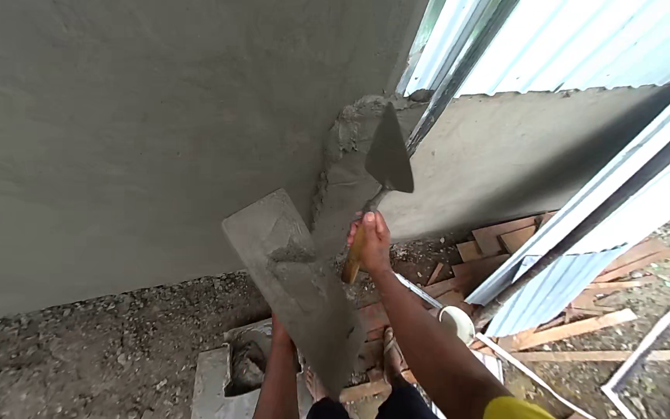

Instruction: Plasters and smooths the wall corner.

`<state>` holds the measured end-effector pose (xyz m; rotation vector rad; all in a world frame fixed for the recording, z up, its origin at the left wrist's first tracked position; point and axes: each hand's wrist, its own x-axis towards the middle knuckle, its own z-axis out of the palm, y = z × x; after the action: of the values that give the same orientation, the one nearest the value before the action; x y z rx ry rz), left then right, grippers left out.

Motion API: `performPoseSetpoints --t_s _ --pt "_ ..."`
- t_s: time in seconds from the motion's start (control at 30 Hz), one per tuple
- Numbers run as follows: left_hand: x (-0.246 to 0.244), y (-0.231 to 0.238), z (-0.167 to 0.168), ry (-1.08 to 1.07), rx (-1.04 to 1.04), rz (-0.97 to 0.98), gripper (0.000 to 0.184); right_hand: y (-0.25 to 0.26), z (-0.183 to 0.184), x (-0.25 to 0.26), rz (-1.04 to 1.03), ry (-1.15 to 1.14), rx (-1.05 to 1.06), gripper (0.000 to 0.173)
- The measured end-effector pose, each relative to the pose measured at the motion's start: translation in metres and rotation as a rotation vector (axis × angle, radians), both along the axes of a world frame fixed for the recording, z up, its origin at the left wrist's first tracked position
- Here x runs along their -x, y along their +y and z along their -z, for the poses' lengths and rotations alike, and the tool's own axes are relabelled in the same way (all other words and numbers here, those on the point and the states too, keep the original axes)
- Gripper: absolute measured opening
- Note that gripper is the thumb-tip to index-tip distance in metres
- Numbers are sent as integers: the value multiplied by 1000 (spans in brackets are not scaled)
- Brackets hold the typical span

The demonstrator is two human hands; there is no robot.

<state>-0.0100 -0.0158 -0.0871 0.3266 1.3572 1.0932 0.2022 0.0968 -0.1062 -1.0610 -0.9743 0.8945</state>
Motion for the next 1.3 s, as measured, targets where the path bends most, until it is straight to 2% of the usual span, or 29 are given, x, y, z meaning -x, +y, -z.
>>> performPoseSetpoints --t_s 0.07,0.17,0.23,0.33,0.43,0.6,0.7,0.8,0.83,0.9,0.97,1.07,1.2,1.3 --pt "4 12 35 83 -114 23 42 -31 8 -8 -20 -75 -8 39" --pt "9 33 26 181 -167 82 43 -66 24 -25 -117 -344 34 44" --pt "11 50 18 174 -198 58 45 -82 32 -33 -172 -555 33 50" --pt "10 70 7 137 -210 51 50 -89 32 -37 -172 -822 -17 56" --pt "8 71 0 197 -244 82 49 -81 26 -27 -143 -942 -25 57" --pt "7 42 10 212 -270 46 47 -56 25 -11 -222 -766 -62 57" --pt "12 19 16 218 -183 63 45 -23 39 -2 -278 -544 40 53" --pt "19 5 50 161 -120 22 41 13 52 14 -132 -130 166 44" --pt "21 4 61 137 -135 4 40 18 50 17 -75 -8 127 44" --pt "24 2 81 122 -153 -34 39 11 44 15 -48 73 13 48" --pt "25 4 80 125 -136 -41 40 -12 41 2 -68 -7 -27 46" --pt "19 22 44 169 -98 28 42 -48 40 -28 -113 -275 50 44" --pt "16 56 33 233 -183 51 44 -90 47 -53 -203 -687 63 57" --pt "9 78 23 214 -191 73 44 -96 43 -53 -227 -869 8 58"
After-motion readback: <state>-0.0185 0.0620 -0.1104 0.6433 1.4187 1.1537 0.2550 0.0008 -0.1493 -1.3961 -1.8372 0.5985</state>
